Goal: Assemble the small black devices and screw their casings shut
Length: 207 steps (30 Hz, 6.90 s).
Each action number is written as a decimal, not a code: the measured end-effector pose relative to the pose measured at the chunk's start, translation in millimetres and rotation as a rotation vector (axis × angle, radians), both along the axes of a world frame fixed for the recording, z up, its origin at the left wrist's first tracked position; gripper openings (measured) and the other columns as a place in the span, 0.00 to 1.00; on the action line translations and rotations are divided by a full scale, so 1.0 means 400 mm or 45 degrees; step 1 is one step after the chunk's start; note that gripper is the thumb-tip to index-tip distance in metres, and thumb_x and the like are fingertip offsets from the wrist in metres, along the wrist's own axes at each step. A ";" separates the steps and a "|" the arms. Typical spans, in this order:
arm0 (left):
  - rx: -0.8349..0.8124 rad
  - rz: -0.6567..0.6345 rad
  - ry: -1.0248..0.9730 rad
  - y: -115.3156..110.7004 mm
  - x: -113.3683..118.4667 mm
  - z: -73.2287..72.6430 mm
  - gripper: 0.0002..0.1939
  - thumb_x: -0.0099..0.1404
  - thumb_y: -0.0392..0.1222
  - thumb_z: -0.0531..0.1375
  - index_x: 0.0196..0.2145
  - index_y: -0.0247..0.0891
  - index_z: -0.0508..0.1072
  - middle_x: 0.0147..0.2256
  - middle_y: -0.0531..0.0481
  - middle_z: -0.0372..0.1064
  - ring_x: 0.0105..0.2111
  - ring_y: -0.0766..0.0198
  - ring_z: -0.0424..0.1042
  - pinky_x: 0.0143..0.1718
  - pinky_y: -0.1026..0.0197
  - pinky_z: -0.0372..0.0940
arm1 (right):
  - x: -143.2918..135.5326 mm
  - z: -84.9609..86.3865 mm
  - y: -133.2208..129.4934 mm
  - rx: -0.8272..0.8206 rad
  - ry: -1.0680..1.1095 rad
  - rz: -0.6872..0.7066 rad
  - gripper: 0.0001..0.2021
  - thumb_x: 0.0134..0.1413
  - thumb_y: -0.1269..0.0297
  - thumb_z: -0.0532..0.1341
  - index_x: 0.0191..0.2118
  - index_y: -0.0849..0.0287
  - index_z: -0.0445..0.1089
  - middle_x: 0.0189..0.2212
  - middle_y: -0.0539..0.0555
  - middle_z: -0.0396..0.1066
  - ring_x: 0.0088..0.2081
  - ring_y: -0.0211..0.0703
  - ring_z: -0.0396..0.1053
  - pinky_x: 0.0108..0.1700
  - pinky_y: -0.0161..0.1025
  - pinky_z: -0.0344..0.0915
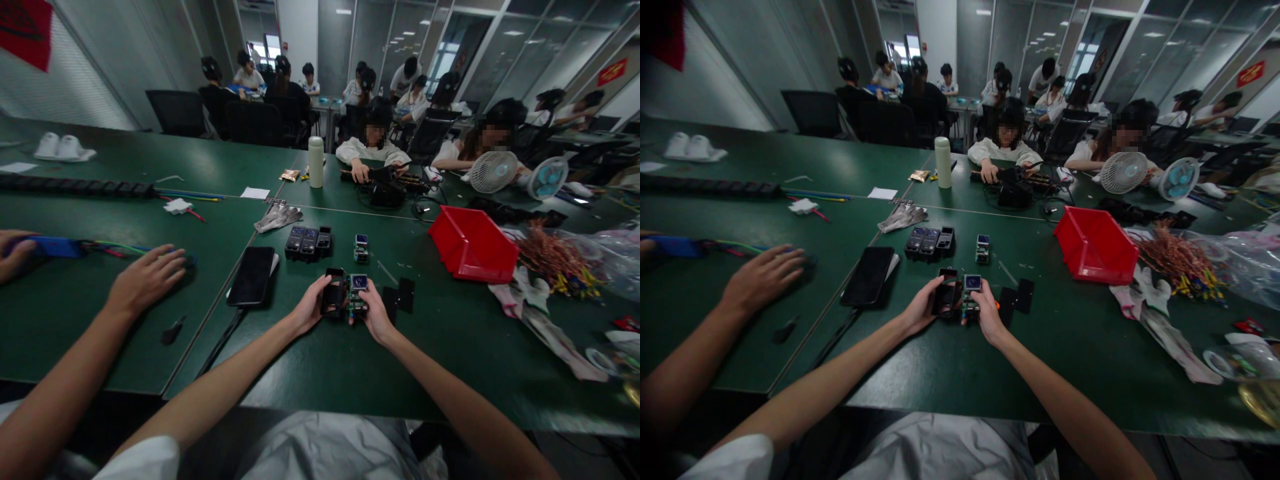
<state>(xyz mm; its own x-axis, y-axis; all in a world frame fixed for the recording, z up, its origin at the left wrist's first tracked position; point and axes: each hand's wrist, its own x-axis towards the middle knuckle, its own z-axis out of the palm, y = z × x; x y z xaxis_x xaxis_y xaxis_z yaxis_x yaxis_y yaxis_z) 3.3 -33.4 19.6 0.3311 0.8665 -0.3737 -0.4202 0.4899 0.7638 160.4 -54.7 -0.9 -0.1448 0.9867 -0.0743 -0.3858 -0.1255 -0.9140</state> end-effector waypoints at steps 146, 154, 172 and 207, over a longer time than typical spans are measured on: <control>0.384 0.093 0.060 -0.009 0.008 -0.013 0.23 0.49 0.40 0.66 0.44 0.49 0.70 0.39 0.53 0.74 0.43 0.52 0.70 0.44 0.51 0.65 | -0.001 -0.014 0.004 0.357 -0.407 -0.299 0.21 0.48 0.63 0.63 0.48 0.52 0.58 0.46 0.55 0.65 0.45 0.44 0.67 0.50 0.45 0.64; 0.348 0.085 0.108 -0.011 0.009 -0.006 0.22 0.49 0.43 0.67 0.43 0.51 0.69 0.40 0.55 0.74 0.44 0.53 0.70 0.45 0.51 0.65 | 0.000 -0.011 0.000 0.379 -0.409 -0.296 0.20 0.51 0.64 0.61 0.49 0.52 0.57 0.45 0.55 0.65 0.46 0.44 0.67 0.51 0.46 0.63; 0.436 -0.049 0.224 -0.008 0.009 -0.021 0.19 0.51 0.43 0.65 0.42 0.42 0.72 0.41 0.54 0.73 0.43 0.56 0.70 0.45 0.56 0.66 | -0.004 -0.009 -0.011 0.362 -0.457 -0.326 0.26 0.50 0.61 0.62 0.52 0.52 0.51 0.46 0.56 0.64 0.43 0.43 0.67 0.40 0.41 0.69; 0.258 -0.154 0.123 -0.005 -0.009 -0.009 0.11 0.53 0.39 0.64 0.37 0.44 0.76 0.35 0.54 0.74 0.32 0.66 0.71 0.32 0.67 0.65 | 0.063 0.055 0.006 0.804 -0.913 0.096 0.39 0.41 0.68 0.68 0.60 0.49 0.52 0.58 0.57 0.51 0.53 0.49 0.59 0.46 0.44 0.67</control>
